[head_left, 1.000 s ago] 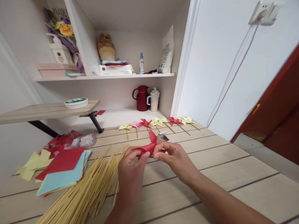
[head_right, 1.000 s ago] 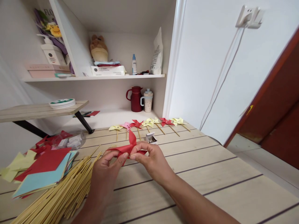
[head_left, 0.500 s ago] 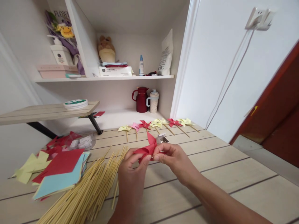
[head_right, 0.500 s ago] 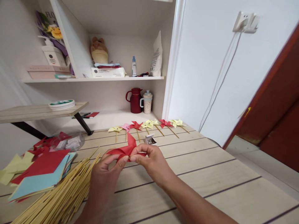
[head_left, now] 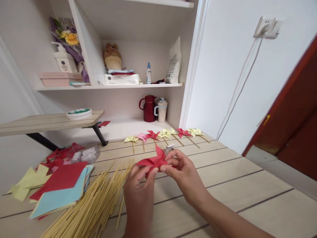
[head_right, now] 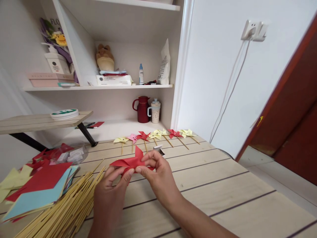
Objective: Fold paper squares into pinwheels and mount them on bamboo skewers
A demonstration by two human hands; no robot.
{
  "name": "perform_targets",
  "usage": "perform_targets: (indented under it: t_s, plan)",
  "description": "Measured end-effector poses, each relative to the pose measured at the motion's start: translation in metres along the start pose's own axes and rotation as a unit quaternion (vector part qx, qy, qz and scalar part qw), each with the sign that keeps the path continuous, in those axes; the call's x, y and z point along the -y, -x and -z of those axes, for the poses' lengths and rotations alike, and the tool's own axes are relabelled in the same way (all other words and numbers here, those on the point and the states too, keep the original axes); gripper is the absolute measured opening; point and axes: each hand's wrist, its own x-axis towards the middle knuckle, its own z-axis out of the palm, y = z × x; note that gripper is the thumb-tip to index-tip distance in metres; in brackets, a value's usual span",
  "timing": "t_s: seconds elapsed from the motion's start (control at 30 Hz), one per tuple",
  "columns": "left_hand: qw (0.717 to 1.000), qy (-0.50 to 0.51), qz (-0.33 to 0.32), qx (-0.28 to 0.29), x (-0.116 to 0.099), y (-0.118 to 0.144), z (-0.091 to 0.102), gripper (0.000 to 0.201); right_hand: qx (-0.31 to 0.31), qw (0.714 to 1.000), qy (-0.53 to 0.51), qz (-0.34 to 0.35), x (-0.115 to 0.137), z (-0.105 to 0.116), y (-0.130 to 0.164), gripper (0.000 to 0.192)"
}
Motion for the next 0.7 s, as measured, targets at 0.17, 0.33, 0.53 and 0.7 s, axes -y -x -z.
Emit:
perform_targets:
  t_s: [0.17, 0.33, 0.53, 0.7]
  plan:
    - [0.998, -0.032, -0.047, -0.021, 0.005, 0.001, -0.001, 0.011, -0.010, 0.999, -0.035, -0.014, 0.000, -0.002, 0.001, 0.073]
    - [0.987, -0.088, -0.131, -0.034, 0.008, 0.002, -0.001, 0.009, 0.001, 0.998, -0.066, -0.020, -0.002, -0.002, 0.000, 0.077]
    - [0.964, -0.127, -0.228, -0.060, 0.011, 0.002, 0.001, 0.010, 0.032, 0.999, -0.024, -0.001, -0.002, -0.001, 0.000, 0.023]
    - [0.940, -0.158, -0.292, -0.076, 0.013, 0.000, 0.002, 0.008, 0.032, 0.999, -0.012, 0.010, -0.002, -0.001, -0.001, 0.016]
